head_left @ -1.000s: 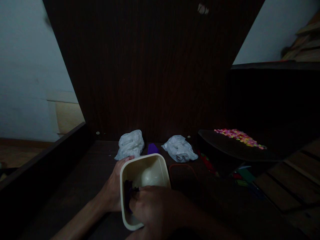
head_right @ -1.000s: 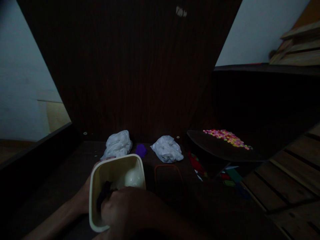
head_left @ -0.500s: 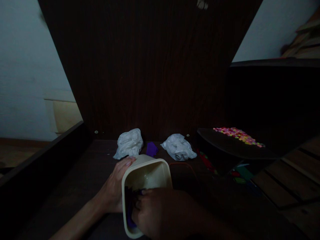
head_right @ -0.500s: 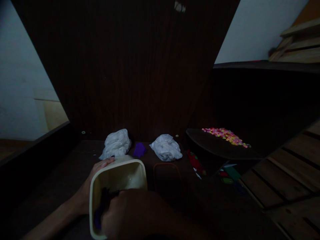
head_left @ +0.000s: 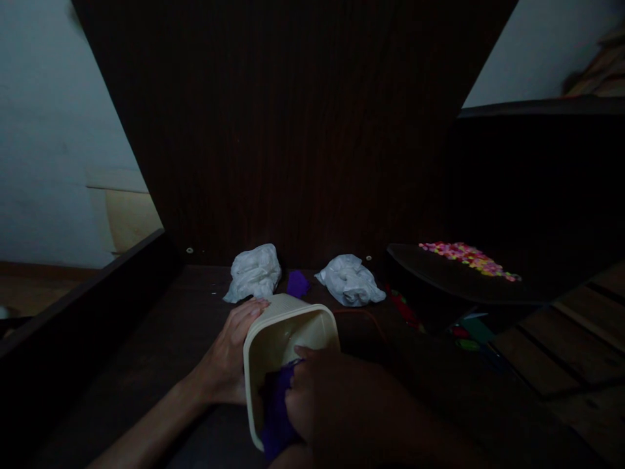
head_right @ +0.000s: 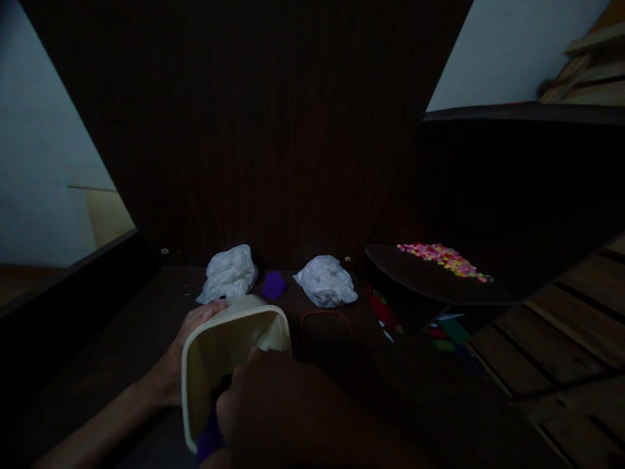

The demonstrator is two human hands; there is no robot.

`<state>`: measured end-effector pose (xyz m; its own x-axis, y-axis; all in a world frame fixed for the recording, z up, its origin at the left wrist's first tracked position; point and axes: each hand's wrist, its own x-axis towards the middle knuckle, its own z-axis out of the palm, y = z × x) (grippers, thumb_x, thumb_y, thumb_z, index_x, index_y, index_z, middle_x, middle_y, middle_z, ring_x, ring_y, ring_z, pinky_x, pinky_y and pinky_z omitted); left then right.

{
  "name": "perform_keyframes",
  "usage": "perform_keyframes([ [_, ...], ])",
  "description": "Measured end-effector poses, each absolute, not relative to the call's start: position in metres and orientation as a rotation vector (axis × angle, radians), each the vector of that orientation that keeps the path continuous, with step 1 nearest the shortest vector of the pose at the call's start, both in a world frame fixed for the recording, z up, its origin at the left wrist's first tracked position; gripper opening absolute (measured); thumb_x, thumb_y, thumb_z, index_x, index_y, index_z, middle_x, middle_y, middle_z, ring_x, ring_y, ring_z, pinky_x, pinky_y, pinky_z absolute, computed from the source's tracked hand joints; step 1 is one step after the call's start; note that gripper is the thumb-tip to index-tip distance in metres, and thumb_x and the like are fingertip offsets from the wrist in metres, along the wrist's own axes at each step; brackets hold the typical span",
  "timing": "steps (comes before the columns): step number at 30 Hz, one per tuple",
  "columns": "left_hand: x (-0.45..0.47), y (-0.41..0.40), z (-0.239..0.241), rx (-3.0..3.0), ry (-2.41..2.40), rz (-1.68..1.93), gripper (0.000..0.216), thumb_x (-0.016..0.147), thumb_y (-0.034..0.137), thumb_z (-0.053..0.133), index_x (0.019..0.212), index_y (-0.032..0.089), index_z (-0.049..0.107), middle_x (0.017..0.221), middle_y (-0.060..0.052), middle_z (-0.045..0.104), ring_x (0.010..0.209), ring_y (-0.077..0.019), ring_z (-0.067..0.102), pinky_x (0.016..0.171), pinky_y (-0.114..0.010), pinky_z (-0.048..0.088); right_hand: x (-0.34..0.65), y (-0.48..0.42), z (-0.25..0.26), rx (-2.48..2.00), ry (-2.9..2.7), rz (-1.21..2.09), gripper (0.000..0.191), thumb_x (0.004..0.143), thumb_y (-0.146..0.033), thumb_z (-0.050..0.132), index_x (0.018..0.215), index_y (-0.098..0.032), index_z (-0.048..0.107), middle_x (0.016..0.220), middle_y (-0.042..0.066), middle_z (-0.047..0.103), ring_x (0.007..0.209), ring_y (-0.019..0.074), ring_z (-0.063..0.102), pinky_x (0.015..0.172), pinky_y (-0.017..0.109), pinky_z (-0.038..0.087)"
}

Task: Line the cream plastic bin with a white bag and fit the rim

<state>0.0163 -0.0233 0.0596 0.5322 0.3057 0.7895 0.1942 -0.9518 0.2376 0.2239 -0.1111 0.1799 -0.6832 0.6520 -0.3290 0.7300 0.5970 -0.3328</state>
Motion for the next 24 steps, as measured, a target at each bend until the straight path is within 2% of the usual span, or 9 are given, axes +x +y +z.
perform_keyframes([
  [3,0.013,-0.022,0.055,2.598,0.502,1.357,0.12,0.071,0.059,0.086,0.162,0.026,0.016,0.143,-0.024,0.051,0.133,-0.0461,0.053,0.107,-0.069,0.047,0.222,-0.118,0.187,1.399,2.507,-0.732,0.061,0.084,-0.071,0.062,0.091,-0.013,0.08,0.092,0.015,0.078,0.084,0.0304,0.073,0.064,0.034,0.052],
  [7,0.006,-0.018,0.049,2.538,0.593,1.282,0.121,0.069,0.063,0.085,0.161,0.025,0.017,0.148,-0.025,0.047,0.133,-0.0483,0.053,0.105,-0.07,0.05,0.218,-0.115,0.182,1.38,2.592,-0.624,0.057,0.086,-0.064,0.066,0.097,-0.01,0.077,0.108,0.019,0.075,0.086,0.0314,0.073,0.067,0.035,0.053],
  [12,0.0,-0.014,0.05,2.563,0.606,1.273,0.115,0.074,0.058,0.082,0.162,0.021,0.017,0.149,-0.025,0.048,0.134,-0.0476,0.054,0.105,-0.066,0.053,0.215,-0.107,0.166,1.233,2.739,-0.549,0.058,0.086,-0.062,0.066,0.099,-0.007,0.075,0.098,0.019,0.075,0.078,0.0304,0.072,0.066,0.037,0.053],
  [15,0.0,-0.014,0.054,2.584,0.609,1.297,0.118,0.071,0.056,0.085,0.162,0.021,0.018,0.149,-0.024,0.05,0.134,-0.0479,0.053,0.106,-0.066,0.053,0.211,-0.105,0.164,1.208,2.724,-0.513,0.055,0.088,-0.06,0.066,0.1,-0.007,0.075,0.096,0.019,0.076,0.08,0.0305,0.073,0.067,0.037,0.053],
  [20,0.006,-0.016,0.061,2.674,0.463,1.349,0.116,0.073,0.057,0.084,0.163,0.02,0.019,0.145,-0.025,0.054,0.131,-0.0458,0.057,0.105,-0.065,0.052,0.202,-0.091,0.152,1.078,2.671,-0.59,0.068,0.08,-0.071,0.069,0.096,-0.005,0.076,0.097,0.021,0.076,0.084,0.0312,0.073,0.071,0.037,0.055],
  [22,0.009,-0.019,0.064,2.71,0.402,1.37,0.113,0.077,0.056,0.082,0.162,0.018,0.019,0.143,-0.026,0.056,0.132,-0.0436,0.057,0.108,-0.064,0.05,0.199,-0.084,0.144,1.007,2.608,-0.662,0.065,0.078,-0.067,0.074,0.096,-0.005,0.076,0.097,0.019,0.075,0.088,0.0302,0.072,0.076,0.037,0.057],
  [24,0.012,-0.021,0.067,2.741,0.371,1.373,0.11,0.08,0.054,0.08,0.162,0.016,0.019,0.142,-0.026,0.056,0.134,-0.0417,0.056,0.111,-0.064,0.047,0.196,-0.079,0.138,0.996,2.579,-0.694,0.053,0.085,-0.057,0.073,0.104,-0.008,0.073,0.103,0.014,0.074,0.092,0.0266,0.071,0.081,0.039,0.058],
])
